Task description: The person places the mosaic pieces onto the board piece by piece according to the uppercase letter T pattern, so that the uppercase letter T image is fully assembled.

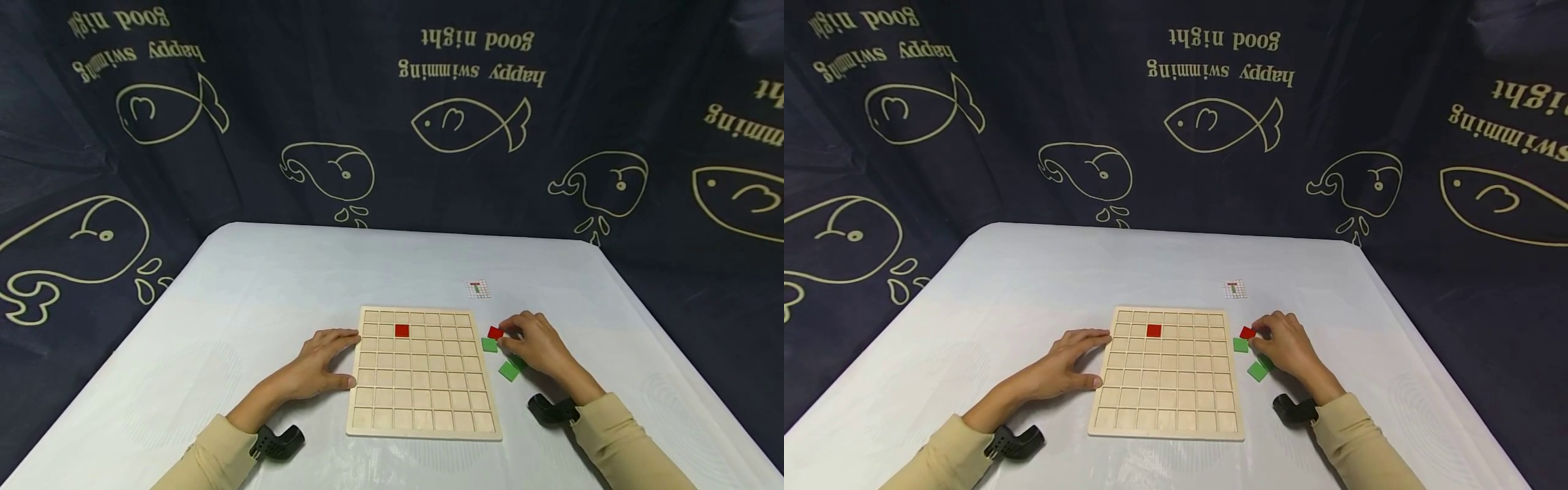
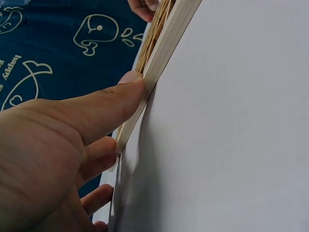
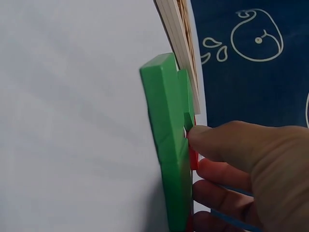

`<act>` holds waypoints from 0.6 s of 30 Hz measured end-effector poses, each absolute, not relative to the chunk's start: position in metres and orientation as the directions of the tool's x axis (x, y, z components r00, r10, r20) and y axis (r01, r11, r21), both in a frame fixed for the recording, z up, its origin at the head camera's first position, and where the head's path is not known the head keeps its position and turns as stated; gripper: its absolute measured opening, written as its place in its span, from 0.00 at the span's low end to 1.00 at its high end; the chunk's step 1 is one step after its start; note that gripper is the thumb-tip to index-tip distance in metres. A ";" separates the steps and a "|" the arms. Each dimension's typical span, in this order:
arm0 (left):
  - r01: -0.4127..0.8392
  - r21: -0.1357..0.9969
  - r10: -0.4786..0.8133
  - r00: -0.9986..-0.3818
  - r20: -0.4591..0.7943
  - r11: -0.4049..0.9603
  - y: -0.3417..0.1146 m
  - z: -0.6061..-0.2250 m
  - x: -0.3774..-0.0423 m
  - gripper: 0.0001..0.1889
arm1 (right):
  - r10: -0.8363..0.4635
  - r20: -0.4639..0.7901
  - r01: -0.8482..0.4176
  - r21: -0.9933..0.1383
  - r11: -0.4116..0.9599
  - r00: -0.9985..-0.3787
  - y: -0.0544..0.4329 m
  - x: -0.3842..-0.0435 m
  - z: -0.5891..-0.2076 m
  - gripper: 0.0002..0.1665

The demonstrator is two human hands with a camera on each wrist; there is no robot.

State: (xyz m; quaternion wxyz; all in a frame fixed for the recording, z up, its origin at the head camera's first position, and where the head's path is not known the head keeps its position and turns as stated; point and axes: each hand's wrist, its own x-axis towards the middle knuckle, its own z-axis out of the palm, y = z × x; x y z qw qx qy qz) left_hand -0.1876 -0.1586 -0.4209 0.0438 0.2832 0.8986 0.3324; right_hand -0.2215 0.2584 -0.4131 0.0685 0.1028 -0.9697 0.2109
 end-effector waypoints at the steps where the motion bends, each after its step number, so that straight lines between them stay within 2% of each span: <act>1: 0.480 0.621 0.538 -0.836 0.110 0.620 -0.159 -0.421 -0.187 0.38 | -0.172 0.179 -0.230 -0.393 0.890 -0.969 0.258 -0.221 -0.413 0.17; 18: 0.483 0.618 0.539 -0.835 0.111 0.620 -0.159 -0.421 -0.187 0.38 | -0.168 0.220 -0.241 -0.369 0.897 -0.961 0.257 -0.222 -0.416 0.15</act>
